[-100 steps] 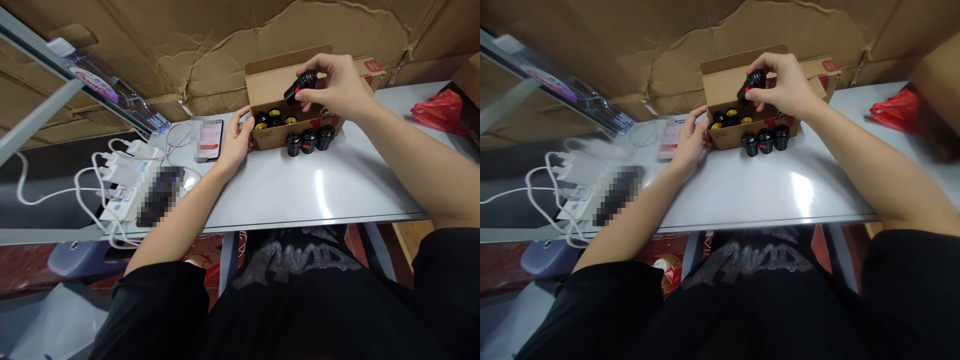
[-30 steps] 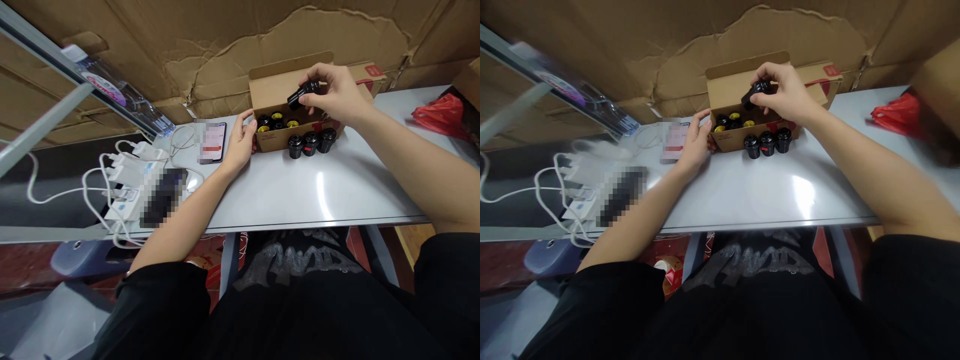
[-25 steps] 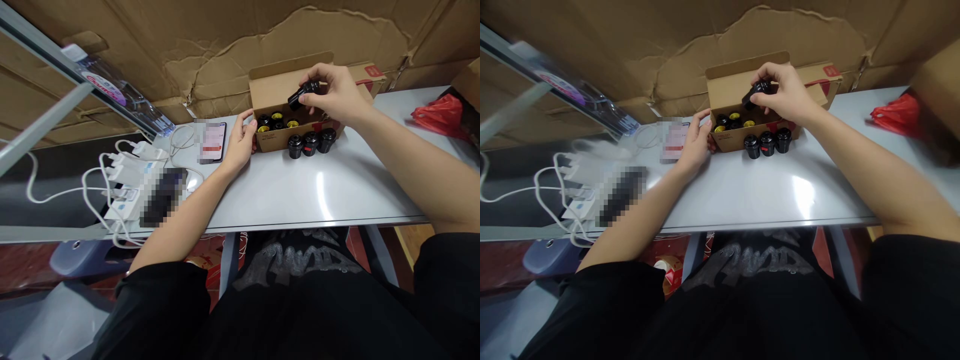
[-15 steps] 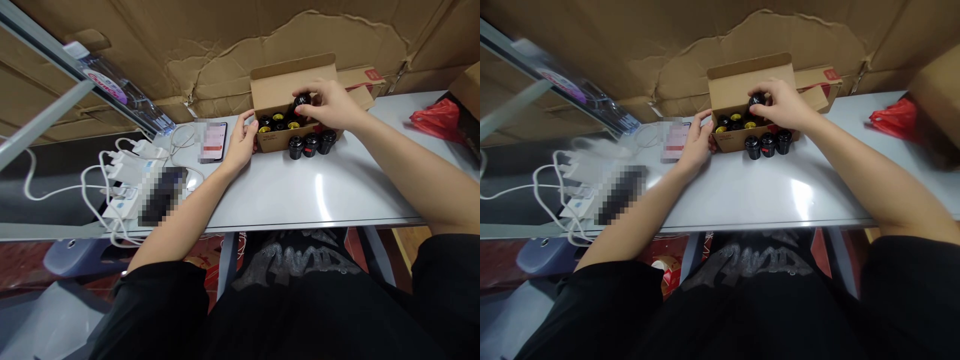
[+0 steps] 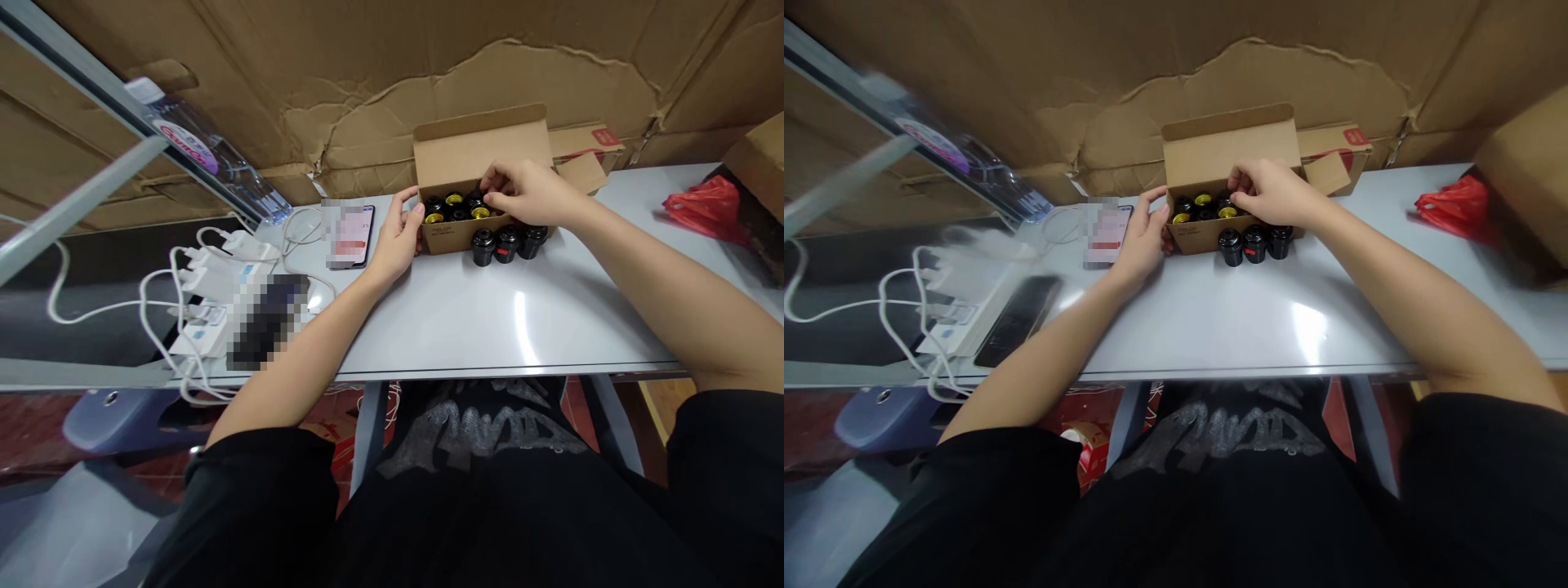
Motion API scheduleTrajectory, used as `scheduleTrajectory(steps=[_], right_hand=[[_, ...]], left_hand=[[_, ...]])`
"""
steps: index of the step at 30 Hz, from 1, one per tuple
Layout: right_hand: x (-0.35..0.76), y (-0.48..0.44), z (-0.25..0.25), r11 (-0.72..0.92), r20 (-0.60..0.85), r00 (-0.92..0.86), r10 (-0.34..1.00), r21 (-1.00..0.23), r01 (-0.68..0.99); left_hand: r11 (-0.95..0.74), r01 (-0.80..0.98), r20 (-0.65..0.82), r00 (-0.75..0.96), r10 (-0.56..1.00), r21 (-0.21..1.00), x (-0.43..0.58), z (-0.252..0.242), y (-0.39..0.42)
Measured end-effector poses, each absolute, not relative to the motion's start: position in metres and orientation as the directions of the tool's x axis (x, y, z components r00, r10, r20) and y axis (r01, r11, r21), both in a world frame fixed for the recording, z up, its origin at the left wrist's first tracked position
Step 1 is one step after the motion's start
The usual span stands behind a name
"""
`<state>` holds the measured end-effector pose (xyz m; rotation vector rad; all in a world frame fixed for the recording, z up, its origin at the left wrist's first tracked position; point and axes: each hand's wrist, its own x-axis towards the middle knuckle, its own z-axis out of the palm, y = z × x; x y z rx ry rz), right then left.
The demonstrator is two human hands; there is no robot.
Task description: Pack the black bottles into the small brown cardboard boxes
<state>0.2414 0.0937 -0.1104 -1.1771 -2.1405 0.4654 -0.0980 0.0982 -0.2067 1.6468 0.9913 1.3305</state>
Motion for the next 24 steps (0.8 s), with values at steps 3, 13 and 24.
scheduleTrajectory(steps=[3,13,24], right_hand=[[0.242,0.094,-0.11,0.548,0.368,-0.407,0.836,-0.55,0.63],[0.232,0.067,-0.088,0.642,0.396,-0.506,0.767,-0.435,0.632],[0.216,0.01,-0.066,0.843,0.329,-0.795,0.509,-0.006,0.537]], left_hand=[[-0.402,0.11,0.383,0.159,0.91,0.909,-0.099,-0.208,0.1],[-0.392,0.146,0.369,0.164,0.915,0.908,-0.101,-0.213,0.105],[-0.393,0.129,0.374,0.153,0.915,0.91,-0.097,-0.207,0.1]])
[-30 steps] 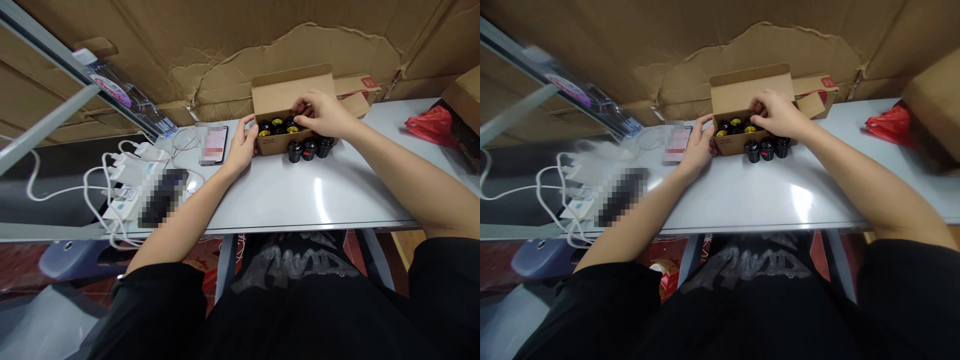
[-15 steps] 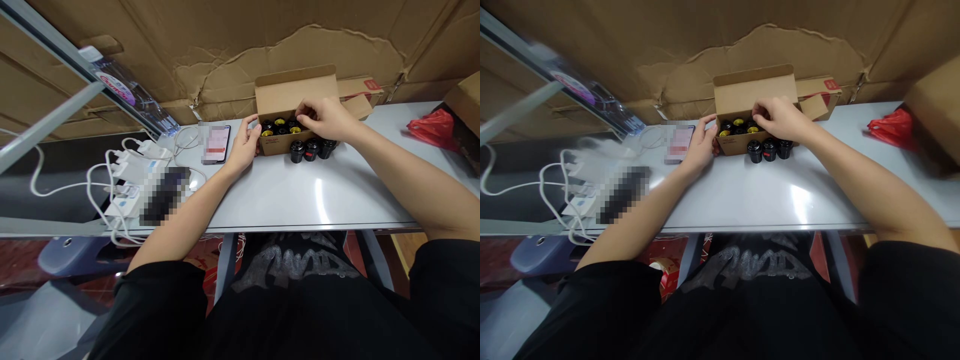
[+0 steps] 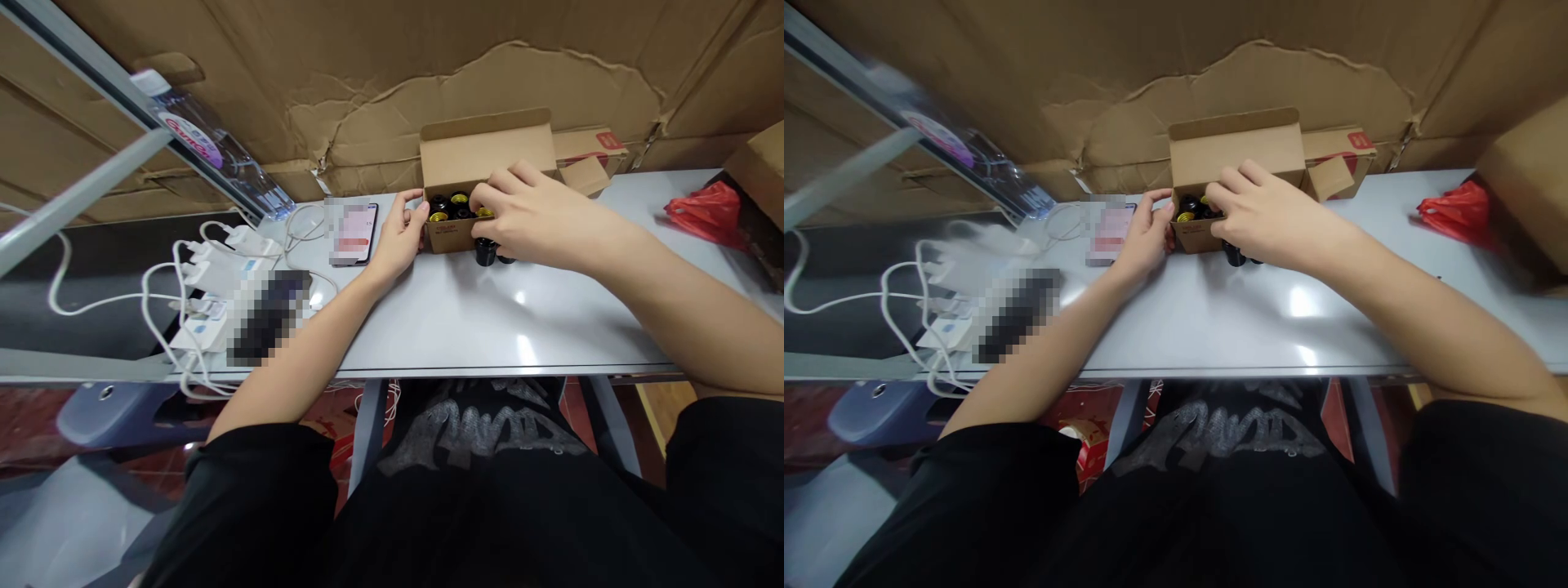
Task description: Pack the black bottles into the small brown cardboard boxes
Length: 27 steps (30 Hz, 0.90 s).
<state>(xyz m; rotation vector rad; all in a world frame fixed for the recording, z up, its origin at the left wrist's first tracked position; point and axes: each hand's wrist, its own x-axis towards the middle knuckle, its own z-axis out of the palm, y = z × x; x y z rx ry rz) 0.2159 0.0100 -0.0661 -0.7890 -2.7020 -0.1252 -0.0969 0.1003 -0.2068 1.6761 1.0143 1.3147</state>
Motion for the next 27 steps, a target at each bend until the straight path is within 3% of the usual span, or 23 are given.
scheduleTrajectory(steps=[9,14,23,27], right_hand=[[0.208,0.012,-0.078,0.846,0.252,-0.894,0.37,0.308,0.436],[0.2,0.008,-0.08,0.83,0.179,-0.914,0.364,0.382,0.405],[0.184,-0.003,-0.079,0.888,0.11,-0.915,0.388,0.222,0.403],[0.185,-0.003,-0.076,0.918,0.135,-0.91,0.392,0.007,0.397]], left_hand=[[-0.405,0.143,0.386,0.144,0.911,0.903,-0.096,-0.206,0.099],[-0.42,0.147,0.4,0.146,0.905,0.896,-0.097,-0.209,0.101],[-0.421,0.156,0.4,0.15,0.904,0.894,-0.095,-0.203,0.097],[-0.42,0.161,0.4,0.142,0.906,0.893,-0.097,-0.205,0.099]])
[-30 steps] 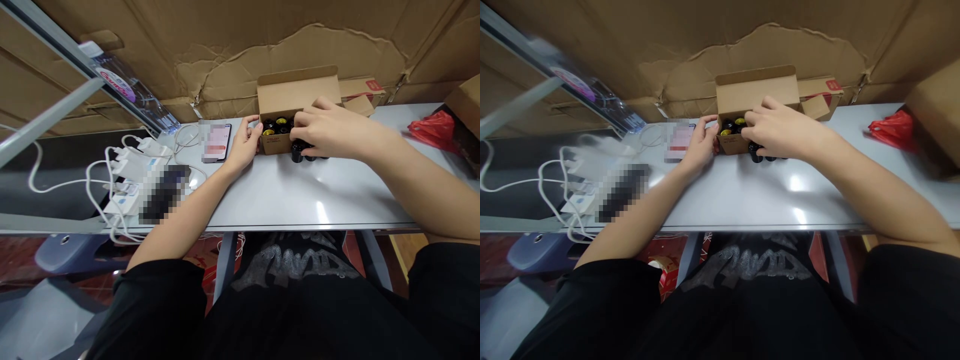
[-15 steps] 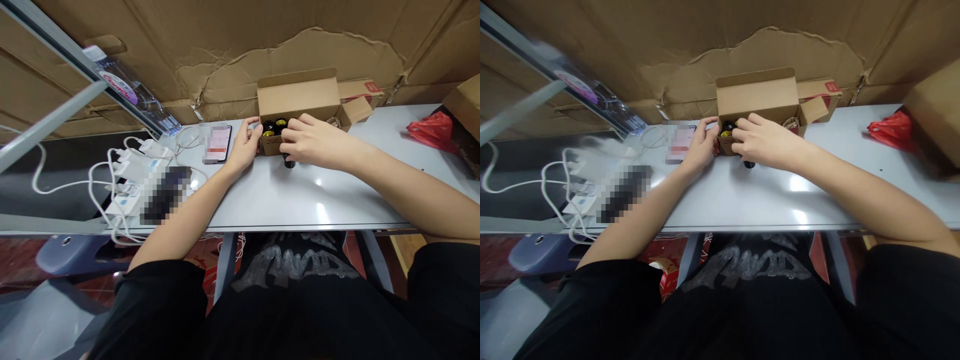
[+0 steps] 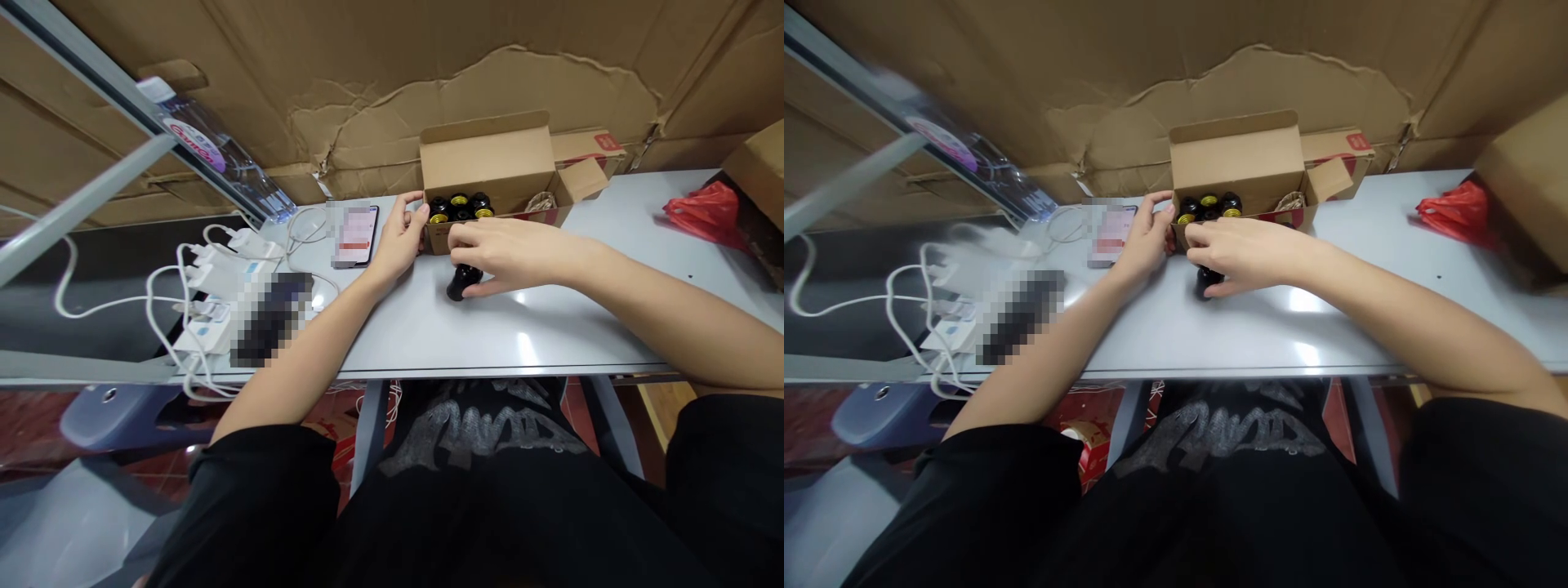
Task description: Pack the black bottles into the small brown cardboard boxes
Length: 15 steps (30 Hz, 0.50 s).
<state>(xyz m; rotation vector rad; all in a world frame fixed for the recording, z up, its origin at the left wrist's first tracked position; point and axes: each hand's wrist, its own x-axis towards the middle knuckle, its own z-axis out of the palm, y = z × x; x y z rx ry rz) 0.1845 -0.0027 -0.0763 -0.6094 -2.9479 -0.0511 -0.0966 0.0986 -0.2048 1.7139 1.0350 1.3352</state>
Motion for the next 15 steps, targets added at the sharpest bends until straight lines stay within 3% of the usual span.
scheduleTrajectory(steps=[3,5,10,15], right_hand=[[0.194,0.001,-0.066,0.871,0.192,-0.863,0.468,-0.266,0.413],[0.202,0.008,-0.061,0.835,0.256,-0.823,0.507,-0.382,0.396],[0.225,0.042,-0.063,0.744,0.377,-0.673,0.636,-0.53,0.406],[0.242,0.057,-0.064,0.595,0.325,-0.551,0.768,-0.682,0.426]], left_hand=[[-0.412,0.154,0.392,0.146,0.908,0.898,-0.097,-0.206,0.1],[-0.406,0.142,0.385,0.156,0.91,0.903,-0.097,-0.206,0.1],[-0.392,0.131,0.372,0.156,0.915,0.911,-0.095,-0.204,0.098],[-0.366,0.116,0.349,0.145,0.926,0.923,-0.095,-0.199,0.095]])
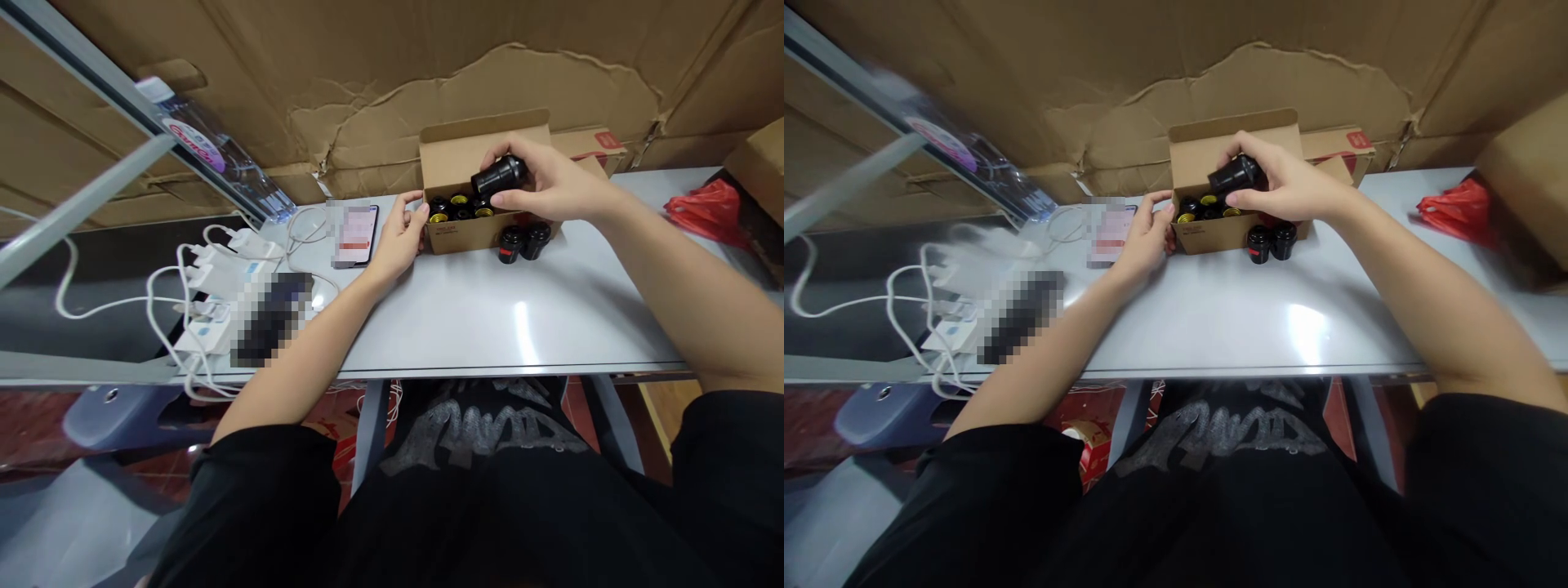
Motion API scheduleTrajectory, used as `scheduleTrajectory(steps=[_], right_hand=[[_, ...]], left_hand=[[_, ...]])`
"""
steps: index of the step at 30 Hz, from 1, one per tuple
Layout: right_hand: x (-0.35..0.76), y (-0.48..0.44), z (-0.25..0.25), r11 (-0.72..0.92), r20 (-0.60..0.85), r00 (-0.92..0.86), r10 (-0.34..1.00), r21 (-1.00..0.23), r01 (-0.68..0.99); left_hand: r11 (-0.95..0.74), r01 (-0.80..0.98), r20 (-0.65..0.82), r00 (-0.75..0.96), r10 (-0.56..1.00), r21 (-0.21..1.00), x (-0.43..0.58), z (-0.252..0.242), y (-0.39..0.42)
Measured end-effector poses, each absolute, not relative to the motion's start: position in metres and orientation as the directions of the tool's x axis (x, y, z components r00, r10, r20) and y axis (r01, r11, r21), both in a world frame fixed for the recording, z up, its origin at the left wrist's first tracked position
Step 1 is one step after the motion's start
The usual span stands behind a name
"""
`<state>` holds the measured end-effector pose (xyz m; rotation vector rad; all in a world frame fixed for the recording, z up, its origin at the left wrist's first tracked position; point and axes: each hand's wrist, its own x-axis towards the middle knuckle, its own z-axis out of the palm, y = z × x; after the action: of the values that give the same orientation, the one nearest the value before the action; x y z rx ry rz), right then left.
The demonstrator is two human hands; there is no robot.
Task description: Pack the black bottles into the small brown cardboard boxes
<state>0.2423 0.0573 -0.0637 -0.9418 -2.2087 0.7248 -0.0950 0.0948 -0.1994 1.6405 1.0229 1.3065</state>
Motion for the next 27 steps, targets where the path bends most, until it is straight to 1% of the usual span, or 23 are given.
scheduleTrajectory(steps=[4,6,8,10,12,13,16,21,24,25,27], right_hand=[[0.248,0.05,-0.055,0.506,0.298,-0.467,0.833,-0.751,0.424],[0.25,0.049,-0.055,0.482,0.294,-0.424,0.856,-0.749,0.454],[0.252,0.051,-0.057,0.487,0.301,-0.401,0.865,-0.694,0.53],[0.254,0.055,-0.059,0.522,0.33,-0.406,0.852,-0.588,0.618],[0.255,0.059,-0.059,0.561,0.39,-0.406,0.827,-0.507,0.655],[0.255,0.061,-0.059,0.574,0.419,-0.4,0.816,-0.499,0.649],[0.255,0.066,-0.061,0.579,0.468,-0.35,0.812,-0.564,0.589],[0.26,0.081,-0.073,0.524,0.426,-0.306,0.851,-0.654,0.545],[0.263,0.087,-0.079,0.493,0.391,-0.302,0.87,-0.724,0.482],[0.264,0.089,-0.08,0.496,0.388,-0.313,0.867,-0.737,0.459],[0.264,0.09,-0.081,0.523,0.403,-0.34,0.85,-0.719,0.458]], left_hand=[[-0.339,0.108,0.324,0.136,0.936,0.935,-0.094,-0.194,0.091],[-0.329,0.104,0.315,0.13,0.94,0.939,-0.093,-0.193,0.089],[-0.325,0.106,0.311,0.126,0.942,0.94,-0.093,-0.192,0.089],[-0.328,0.116,0.314,0.125,0.941,0.938,-0.092,-0.193,0.089],[-0.334,0.125,0.319,0.131,0.939,0.934,-0.093,-0.194,0.091],[-0.338,0.128,0.321,0.137,0.937,0.932,-0.093,-0.195,0.091],[-0.352,0.132,0.332,0.152,0.931,0.927,-0.093,-0.197,0.093],[-0.349,0.128,0.33,0.148,0.932,0.928,-0.093,-0.197,0.093],[-0.344,0.137,0.324,0.148,0.934,0.929,-0.095,-0.197,0.093],[-0.344,0.142,0.324,0.15,0.934,0.928,-0.095,-0.197,0.093],[-0.347,0.153,0.325,0.152,0.933,0.925,-0.096,-0.198,0.094]])
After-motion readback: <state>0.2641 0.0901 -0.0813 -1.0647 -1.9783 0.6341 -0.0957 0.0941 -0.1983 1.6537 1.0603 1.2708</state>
